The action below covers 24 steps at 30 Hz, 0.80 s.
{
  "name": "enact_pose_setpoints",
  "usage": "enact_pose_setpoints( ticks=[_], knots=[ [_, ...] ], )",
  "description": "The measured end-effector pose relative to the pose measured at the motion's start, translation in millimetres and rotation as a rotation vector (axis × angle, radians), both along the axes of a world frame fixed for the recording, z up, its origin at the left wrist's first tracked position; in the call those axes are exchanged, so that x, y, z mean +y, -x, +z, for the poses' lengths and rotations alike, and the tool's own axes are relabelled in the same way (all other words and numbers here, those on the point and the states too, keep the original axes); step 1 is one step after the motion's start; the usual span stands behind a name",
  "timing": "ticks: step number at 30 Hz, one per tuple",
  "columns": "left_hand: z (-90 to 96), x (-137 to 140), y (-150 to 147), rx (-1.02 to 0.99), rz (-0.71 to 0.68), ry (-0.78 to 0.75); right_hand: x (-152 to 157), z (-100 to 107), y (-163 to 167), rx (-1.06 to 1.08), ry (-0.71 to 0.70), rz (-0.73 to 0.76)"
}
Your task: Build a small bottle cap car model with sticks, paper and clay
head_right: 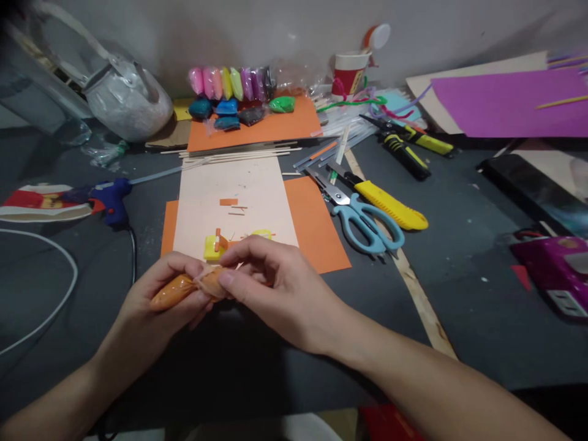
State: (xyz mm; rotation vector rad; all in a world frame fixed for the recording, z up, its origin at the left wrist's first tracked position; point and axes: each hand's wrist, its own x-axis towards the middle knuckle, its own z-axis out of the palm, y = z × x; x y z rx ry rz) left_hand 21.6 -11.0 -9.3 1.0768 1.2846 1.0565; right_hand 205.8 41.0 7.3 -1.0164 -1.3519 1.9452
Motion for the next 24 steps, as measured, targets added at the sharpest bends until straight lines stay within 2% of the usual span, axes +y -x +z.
enact_pose_setpoints(
  ticks=[5, 8, 12, 16, 20, 24],
  knots=[
    [-1.9, 0, 4, 0.337, -0.092, -0.389, 4, 0, 1, 0.024, 0.163, 0.030],
    [-5.2, 0, 6, 0.464, -0.150, -0.467, 3, -1, 4, 0.012, 0.235, 0.055],
    [-3.0, 0, 6, 0.496, -0.127, -0.435, -1, 0, 5, -0.049, 0.174, 0.016],
    [6.2, 1, 5, 0.350, -0.063, -0.371, 0, 6, 0, -0.039, 0.131, 0.042],
    [9.5, 0, 7, 0.155, 0.122, -0.217, 8, 7, -9, 0.017, 0.071, 0.040],
    [7.4, 1, 13, -0.081, 0.281, -0.068, 18, 4, -19, 0.100, 0.019, -0.089]
  ],
)
